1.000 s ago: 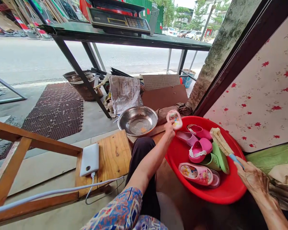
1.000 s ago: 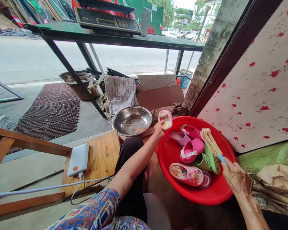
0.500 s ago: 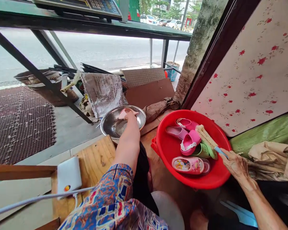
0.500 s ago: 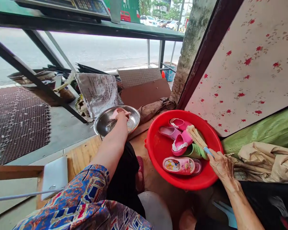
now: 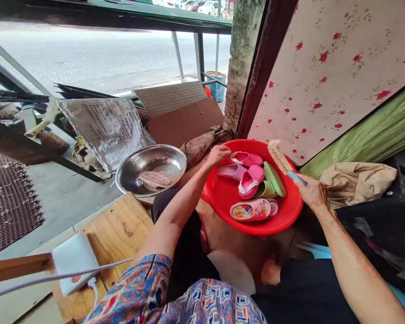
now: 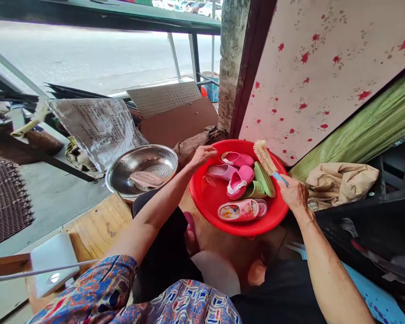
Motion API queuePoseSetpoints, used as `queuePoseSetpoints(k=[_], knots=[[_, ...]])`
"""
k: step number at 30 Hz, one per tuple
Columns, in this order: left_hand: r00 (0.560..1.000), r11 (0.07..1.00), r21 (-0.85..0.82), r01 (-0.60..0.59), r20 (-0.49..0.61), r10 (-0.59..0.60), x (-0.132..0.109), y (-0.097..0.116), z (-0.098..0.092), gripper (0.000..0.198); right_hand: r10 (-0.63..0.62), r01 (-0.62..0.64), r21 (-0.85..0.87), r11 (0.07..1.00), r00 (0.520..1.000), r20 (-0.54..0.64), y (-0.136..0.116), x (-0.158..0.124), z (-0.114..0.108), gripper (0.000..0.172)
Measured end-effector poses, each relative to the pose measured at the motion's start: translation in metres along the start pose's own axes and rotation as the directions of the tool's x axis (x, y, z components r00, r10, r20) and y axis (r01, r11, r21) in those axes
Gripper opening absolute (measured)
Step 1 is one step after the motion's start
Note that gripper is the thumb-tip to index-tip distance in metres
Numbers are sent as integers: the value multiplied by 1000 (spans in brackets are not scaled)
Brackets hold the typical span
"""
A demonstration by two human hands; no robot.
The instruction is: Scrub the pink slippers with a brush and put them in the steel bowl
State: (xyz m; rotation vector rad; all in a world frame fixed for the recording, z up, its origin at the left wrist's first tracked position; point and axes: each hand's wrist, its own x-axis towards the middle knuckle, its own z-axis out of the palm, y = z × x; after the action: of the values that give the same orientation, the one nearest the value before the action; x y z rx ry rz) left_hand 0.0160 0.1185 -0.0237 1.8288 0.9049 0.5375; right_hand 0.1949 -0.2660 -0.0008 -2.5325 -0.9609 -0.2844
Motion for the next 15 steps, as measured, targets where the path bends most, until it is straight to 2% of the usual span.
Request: queuePoseSetpoints(k=[1,2,3,4,5,6,9,13,15], knots=[[942,997,70,-36,336,10,-16,-1,24,9,13,-13,10,1000,1000,-1,-2,0,-2,48],[782,983,156,-101,624,-19,-34,-4,47,6,26,-26,10,1000,1000,-1,-3,0,-4,50],[619,953,232,-197,783,-62,-53,-8,68,6,37,-37,4,999,999,-2,-4,-1,-6,52],[541,912,280,-299,837,-80,-72,-13,87,9,42,-42,-6,999,999,-6,-5,-2,-7,53],[539,890,304,-340,838,-80,-90,-20,104,16,42,-42,-15,999,999,-12,-4,-3,-9,54],[565,869,329,-368,822,-72,-106,-26,118,20,37,-38,-22,999,999,-17,-4,-4,-9,54],[675,835,390,-388,737,-31,-135,-45,144,21,28,-28,-31,999,1000,-12,-2,-8,-10,53],[750,836,416,-358,661,-8,-139,-63,154,5,10,-4,-90,996,998,62,-11,-14,-14,45],[779,852,409,-327,627,-2,-134,-70,153,17,15,11,-161,987,987,162,-21,-17,-18,41]])
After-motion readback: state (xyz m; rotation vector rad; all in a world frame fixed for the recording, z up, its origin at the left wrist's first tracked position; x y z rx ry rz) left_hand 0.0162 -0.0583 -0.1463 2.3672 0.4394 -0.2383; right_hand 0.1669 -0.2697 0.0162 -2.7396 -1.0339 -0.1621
